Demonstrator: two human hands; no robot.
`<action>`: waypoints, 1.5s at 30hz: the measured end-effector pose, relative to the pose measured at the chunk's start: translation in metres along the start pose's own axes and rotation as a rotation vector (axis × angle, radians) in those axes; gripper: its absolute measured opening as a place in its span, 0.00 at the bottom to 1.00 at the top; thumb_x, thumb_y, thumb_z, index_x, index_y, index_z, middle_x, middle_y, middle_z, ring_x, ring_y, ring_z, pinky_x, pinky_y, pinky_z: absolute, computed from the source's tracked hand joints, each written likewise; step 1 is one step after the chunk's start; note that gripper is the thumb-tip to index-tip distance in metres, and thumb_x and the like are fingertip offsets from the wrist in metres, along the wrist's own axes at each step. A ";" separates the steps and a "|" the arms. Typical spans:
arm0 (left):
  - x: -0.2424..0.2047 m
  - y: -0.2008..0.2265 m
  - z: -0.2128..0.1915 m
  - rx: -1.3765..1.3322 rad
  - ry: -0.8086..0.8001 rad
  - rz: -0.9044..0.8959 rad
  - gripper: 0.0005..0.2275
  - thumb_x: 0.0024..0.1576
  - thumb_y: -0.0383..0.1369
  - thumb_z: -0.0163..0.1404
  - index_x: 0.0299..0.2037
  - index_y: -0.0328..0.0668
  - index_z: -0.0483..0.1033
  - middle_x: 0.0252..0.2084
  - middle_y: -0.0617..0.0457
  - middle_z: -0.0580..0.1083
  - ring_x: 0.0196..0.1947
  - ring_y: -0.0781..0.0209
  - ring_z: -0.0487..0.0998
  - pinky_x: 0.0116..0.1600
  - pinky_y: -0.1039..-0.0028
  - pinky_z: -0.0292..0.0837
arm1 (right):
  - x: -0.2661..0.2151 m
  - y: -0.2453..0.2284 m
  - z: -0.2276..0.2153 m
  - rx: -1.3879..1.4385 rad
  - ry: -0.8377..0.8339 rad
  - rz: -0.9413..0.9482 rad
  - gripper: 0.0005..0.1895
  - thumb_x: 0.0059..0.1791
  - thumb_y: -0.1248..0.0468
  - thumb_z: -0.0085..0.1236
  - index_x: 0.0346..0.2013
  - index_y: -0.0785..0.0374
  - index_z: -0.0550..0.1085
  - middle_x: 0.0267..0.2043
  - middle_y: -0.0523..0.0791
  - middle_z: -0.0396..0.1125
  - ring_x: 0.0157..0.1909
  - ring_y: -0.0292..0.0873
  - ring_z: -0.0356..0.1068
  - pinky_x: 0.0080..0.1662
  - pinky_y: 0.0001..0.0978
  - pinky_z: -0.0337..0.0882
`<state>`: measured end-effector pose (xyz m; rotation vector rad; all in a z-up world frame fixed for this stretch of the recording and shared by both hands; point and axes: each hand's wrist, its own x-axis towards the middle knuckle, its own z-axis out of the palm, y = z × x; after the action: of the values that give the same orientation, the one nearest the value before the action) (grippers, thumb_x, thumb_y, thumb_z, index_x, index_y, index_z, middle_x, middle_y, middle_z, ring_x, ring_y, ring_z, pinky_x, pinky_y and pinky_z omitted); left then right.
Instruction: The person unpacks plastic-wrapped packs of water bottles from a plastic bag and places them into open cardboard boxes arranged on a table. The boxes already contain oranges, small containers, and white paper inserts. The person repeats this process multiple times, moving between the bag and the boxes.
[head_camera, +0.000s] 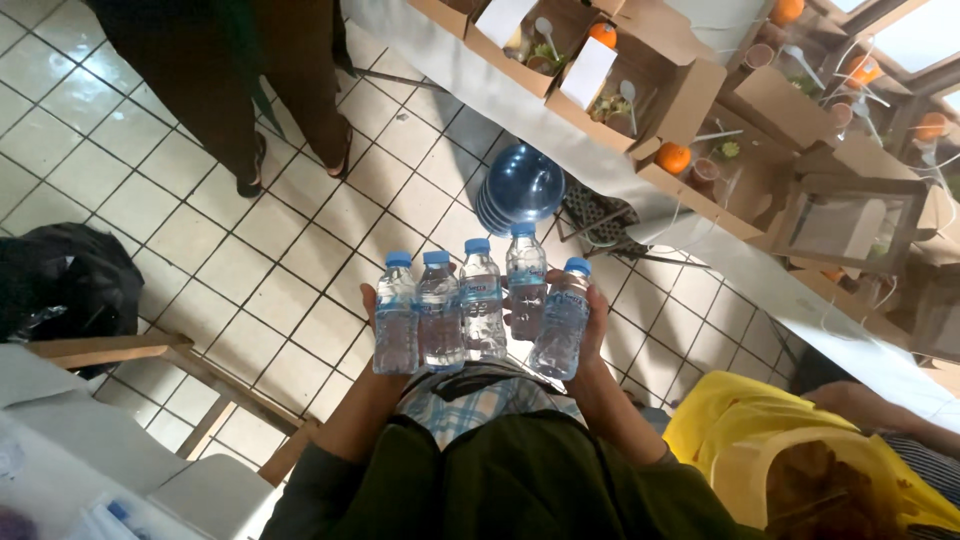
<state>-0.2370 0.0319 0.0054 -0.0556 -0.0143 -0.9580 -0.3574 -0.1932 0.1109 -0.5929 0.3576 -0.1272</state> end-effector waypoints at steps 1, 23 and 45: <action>0.000 0.000 0.003 0.001 -0.023 -0.008 0.55 0.49 0.75 0.42 0.75 0.33 0.53 0.73 0.36 0.62 0.70 0.39 0.65 0.70 0.46 0.62 | 0.000 -0.004 0.012 0.034 -0.026 0.005 0.35 0.46 0.36 0.53 0.55 0.59 0.69 0.59 0.62 0.67 0.54 0.64 0.71 0.50 0.56 0.75; 0.076 -0.004 -0.006 0.104 0.144 0.169 0.50 0.54 0.72 0.41 0.71 0.31 0.62 0.69 0.38 0.66 0.66 0.43 0.69 0.66 0.50 0.67 | 0.105 -0.074 -0.082 0.016 0.178 -0.054 0.25 0.49 0.45 0.54 0.50 0.60 0.69 0.49 0.57 0.70 0.48 0.61 0.74 0.46 0.56 0.76; 0.332 0.174 -0.002 0.245 0.213 0.050 0.38 0.54 0.69 0.45 0.64 0.48 0.69 0.70 0.36 0.65 0.68 0.38 0.67 0.70 0.46 0.64 | 0.493 -0.152 -0.115 -0.209 0.188 -0.201 0.26 0.51 0.48 0.53 0.56 0.63 0.68 0.48 0.48 0.71 0.47 0.47 0.74 0.49 0.42 0.75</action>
<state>0.0960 -0.1397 0.0084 0.2715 0.0659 -0.9022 0.0574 -0.4863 -0.0356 -0.8258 0.4966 -0.3426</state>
